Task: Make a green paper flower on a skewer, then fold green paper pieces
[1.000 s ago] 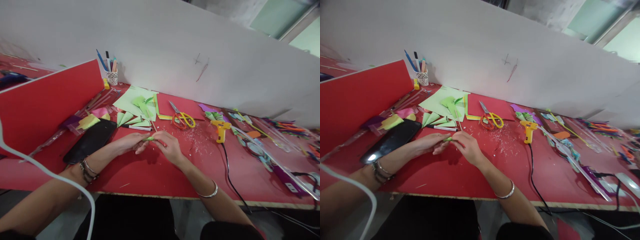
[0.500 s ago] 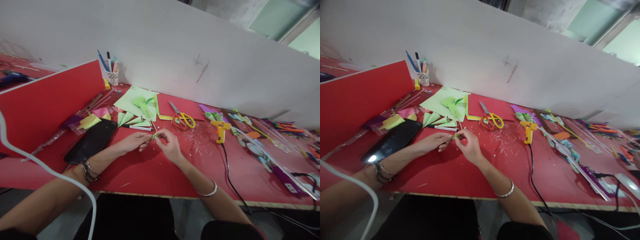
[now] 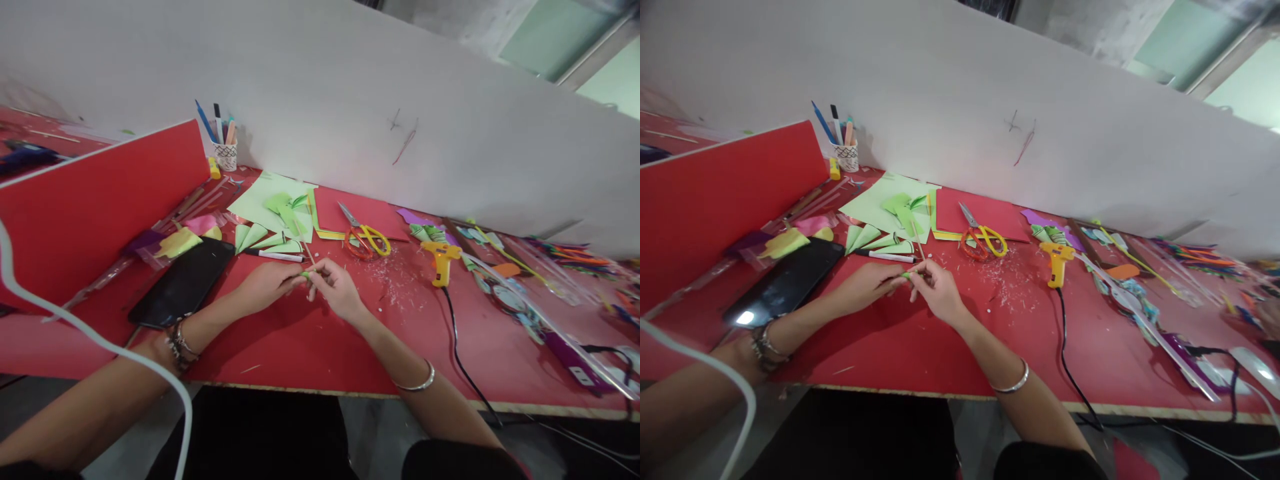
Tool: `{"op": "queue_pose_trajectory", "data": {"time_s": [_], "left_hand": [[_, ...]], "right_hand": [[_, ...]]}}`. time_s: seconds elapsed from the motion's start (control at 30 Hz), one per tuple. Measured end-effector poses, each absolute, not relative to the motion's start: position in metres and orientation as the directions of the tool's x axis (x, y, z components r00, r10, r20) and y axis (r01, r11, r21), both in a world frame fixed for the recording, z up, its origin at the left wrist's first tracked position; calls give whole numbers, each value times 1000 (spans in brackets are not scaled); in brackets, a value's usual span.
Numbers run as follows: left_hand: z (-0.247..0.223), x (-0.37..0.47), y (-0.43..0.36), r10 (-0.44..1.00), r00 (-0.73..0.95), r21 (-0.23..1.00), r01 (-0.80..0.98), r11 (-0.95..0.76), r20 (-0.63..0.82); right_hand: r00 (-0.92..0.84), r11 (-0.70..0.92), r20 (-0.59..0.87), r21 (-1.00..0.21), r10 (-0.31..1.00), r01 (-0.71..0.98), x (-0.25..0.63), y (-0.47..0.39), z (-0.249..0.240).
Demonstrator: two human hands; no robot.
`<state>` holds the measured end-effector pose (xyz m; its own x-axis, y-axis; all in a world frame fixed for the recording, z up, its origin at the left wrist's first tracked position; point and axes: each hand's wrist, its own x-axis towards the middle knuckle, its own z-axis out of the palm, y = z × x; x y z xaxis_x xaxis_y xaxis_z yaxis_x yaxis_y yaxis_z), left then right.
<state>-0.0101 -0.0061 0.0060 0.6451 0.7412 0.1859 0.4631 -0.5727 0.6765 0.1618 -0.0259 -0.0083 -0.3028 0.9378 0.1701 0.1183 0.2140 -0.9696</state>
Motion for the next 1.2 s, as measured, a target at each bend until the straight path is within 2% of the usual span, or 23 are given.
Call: {"op": "queue_pose_trajectory", "data": {"time_s": [0.17,0.23,0.3,0.4,0.47,0.63,0.8,0.93,1.03,1.2], "left_hand": [[3,-10,-6,756,629,618,526,-584,181],[3,-10,-6,758,620,560,562,-609,202],[3,-10,-5,744,626,502,577,-644,234],[5,-11,-5,708,647,419,581,-698,281],[6,-12,-5,690,649,378,580,-722,321],[8,-13,-6,691,633,392,571,-722,350],[14,-12,-9,748,597,634,466,-618,291],[17,-11,-10,839,484,787,404,-466,248],[16,-11,-9,876,417,812,406,-419,243],[16,-11,-9,875,381,798,403,-448,299]], "right_hand": [[-251,195,161,-974,954,117,159,-26,-9],[-241,89,80,-996,967,26,159,-26,-7],[-298,-83,-48,-991,953,-106,158,-26,-5],[-460,-326,-192,-916,867,-233,160,-26,-3],[-508,-389,-211,-880,835,-273,160,-26,-2],[-444,-288,-123,-900,887,-326,160,-26,-4],[-420,-165,-19,-934,907,-316,161,-26,-7],[-385,-105,21,-947,923,-302,163,-24,-9],[-365,-25,68,-970,929,-243,164,-22,-9],[-381,119,140,-990,914,-80,166,-21,-11]]}}
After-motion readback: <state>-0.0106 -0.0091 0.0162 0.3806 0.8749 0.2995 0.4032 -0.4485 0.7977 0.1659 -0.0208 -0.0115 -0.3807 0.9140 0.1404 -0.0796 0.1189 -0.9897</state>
